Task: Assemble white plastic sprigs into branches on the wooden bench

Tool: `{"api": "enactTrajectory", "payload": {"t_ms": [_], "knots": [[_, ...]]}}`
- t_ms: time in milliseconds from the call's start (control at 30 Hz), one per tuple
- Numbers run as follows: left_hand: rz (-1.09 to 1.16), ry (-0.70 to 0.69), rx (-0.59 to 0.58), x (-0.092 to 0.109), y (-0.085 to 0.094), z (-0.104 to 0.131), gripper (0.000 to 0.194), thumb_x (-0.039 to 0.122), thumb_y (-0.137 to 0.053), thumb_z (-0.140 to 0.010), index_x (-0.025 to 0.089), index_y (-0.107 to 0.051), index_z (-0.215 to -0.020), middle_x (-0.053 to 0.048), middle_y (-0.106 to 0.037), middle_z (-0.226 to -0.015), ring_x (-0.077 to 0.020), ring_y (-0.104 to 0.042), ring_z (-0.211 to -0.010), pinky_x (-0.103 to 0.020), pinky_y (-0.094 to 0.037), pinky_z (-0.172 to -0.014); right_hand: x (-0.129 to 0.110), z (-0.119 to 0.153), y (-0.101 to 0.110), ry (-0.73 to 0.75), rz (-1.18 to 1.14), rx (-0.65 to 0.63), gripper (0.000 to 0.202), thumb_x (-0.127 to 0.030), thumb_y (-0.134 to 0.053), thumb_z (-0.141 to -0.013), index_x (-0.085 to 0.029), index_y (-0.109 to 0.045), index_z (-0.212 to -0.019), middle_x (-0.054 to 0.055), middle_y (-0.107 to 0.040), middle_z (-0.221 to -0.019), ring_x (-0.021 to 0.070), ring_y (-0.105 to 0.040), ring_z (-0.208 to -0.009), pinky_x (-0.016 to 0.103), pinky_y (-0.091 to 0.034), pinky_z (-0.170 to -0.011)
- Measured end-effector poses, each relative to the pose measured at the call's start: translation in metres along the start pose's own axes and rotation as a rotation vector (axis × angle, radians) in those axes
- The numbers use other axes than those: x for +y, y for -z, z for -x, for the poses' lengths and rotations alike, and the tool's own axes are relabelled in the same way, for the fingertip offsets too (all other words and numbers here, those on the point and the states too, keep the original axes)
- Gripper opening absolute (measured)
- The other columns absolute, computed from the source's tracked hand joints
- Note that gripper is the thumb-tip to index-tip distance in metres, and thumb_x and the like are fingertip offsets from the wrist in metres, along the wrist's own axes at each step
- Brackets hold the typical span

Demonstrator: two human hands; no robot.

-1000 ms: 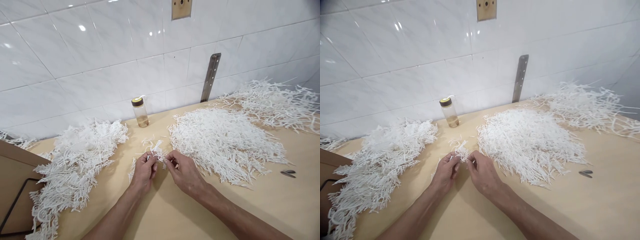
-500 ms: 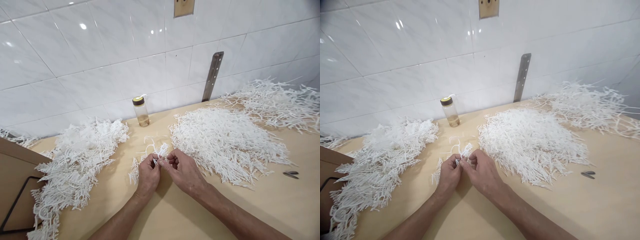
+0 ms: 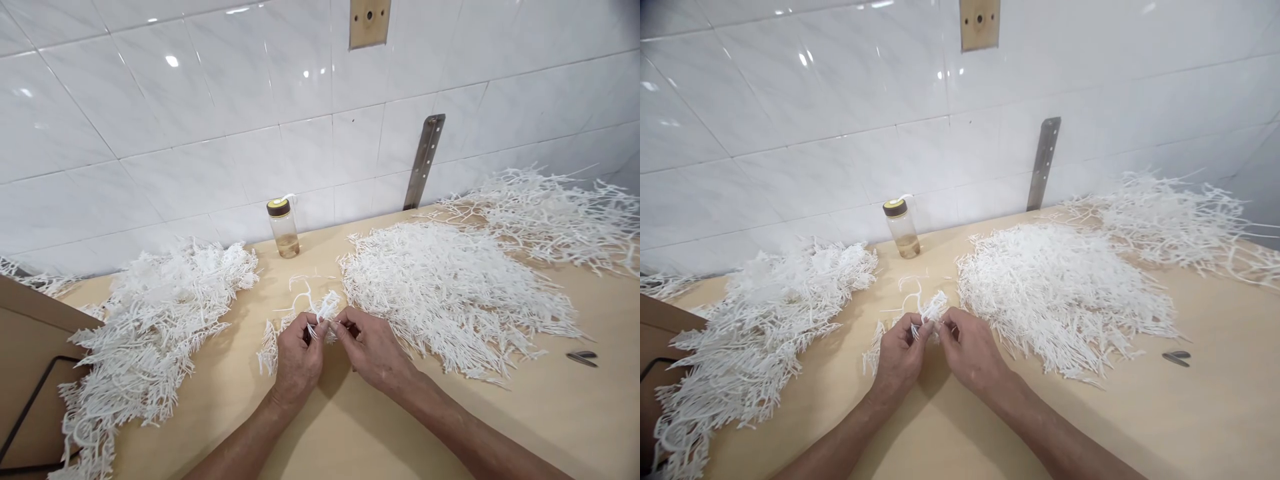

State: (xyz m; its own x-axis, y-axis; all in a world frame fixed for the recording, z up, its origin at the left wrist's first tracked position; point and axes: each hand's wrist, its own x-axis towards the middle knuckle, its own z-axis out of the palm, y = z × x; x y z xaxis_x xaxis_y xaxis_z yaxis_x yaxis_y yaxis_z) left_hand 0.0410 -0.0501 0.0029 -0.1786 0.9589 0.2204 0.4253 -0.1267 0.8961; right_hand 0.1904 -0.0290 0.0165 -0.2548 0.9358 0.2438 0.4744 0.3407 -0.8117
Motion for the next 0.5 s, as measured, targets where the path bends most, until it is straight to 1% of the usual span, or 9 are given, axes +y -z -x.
{"api": "enactTrajectory", "payload": {"t_ms": [133,233,300,400,433,500], "knots": [[-0.048,-0.075,-0.013,0.000,0.002,0.001,0.021,0.035,-0.054,-0.091,0.020,-0.053,-0.076,0.006,-0.038,-0.059,-0.0103,-0.033,-0.052,-0.023,-0.029,-0.053,-0.002,0.000,0.001,-0.070,-0.077,-0.040,0.025,-0.036,-0.048,-0.092,-0.021,-0.058,-0.074,-0.002,-0.054,-0.060,0.0147,-0.051,-0.051,0.026,-0.038,-0.049],[-0.097,-0.146,-0.006,-0.002,0.002,0.002,0.018,0.031,-0.053,-0.091,0.021,-0.049,-0.077,0.007,-0.034,-0.060,-0.0105,-0.031,-0.053,-0.024,-0.028,-0.054,-0.003,-0.001,0.000,-0.098,-0.081,-0.027,0.025,-0.035,-0.049,-0.090,-0.022,-0.056,-0.071,-0.002,-0.053,-0.059,0.0152,-0.051,-0.053,0.026,-0.038,-0.049],[-0.122,-0.194,0.003,-0.002,0.002,0.002,0.018,0.028,-0.052,-0.091,0.021,-0.047,-0.075,0.006,-0.033,-0.061,-0.0107,-0.029,-0.053,-0.024,-0.028,-0.054,-0.003,-0.002,-0.002,-0.075,-0.039,0.008,0.025,-0.033,-0.049,-0.090,-0.021,-0.054,-0.069,-0.002,-0.053,-0.058,0.0153,-0.051,-0.053,0.026,-0.037,-0.050],[-0.110,-0.245,0.012,0.002,0.003,0.001,0.019,0.027,-0.051,-0.090,0.020,-0.046,-0.074,0.006,-0.034,-0.061,-0.0106,-0.029,-0.053,-0.024,-0.027,-0.053,0.003,-0.003,-0.004,0.035,0.064,0.081,0.023,-0.029,-0.047,-0.090,-0.021,-0.052,-0.069,-0.001,-0.054,-0.060,0.0146,-0.048,-0.054,0.027,-0.036,-0.052],[-0.092,-0.244,0.016,0.005,0.004,0.000,0.019,0.028,-0.052,-0.090,0.020,-0.046,-0.074,0.006,-0.034,-0.061,-0.0104,-0.029,-0.053,-0.023,-0.027,-0.052,0.007,-0.004,-0.003,0.059,0.095,0.106,0.023,-0.029,-0.046,-0.091,-0.020,-0.052,-0.070,-0.001,-0.055,-0.060,0.0146,-0.047,-0.054,0.027,-0.036,-0.053],[-0.034,-0.209,0.031,0.009,0.006,-0.002,0.020,0.031,-0.053,-0.091,0.020,-0.047,-0.074,0.006,-0.033,-0.060,-0.0099,-0.028,-0.052,-0.023,-0.026,-0.050,0.014,-0.006,0.002,0.053,0.141,0.151,0.025,-0.030,-0.046,-0.091,-0.020,-0.050,-0.069,0.000,-0.054,-0.060,0.0148,-0.046,-0.054,0.028,-0.035,-0.053]]}}
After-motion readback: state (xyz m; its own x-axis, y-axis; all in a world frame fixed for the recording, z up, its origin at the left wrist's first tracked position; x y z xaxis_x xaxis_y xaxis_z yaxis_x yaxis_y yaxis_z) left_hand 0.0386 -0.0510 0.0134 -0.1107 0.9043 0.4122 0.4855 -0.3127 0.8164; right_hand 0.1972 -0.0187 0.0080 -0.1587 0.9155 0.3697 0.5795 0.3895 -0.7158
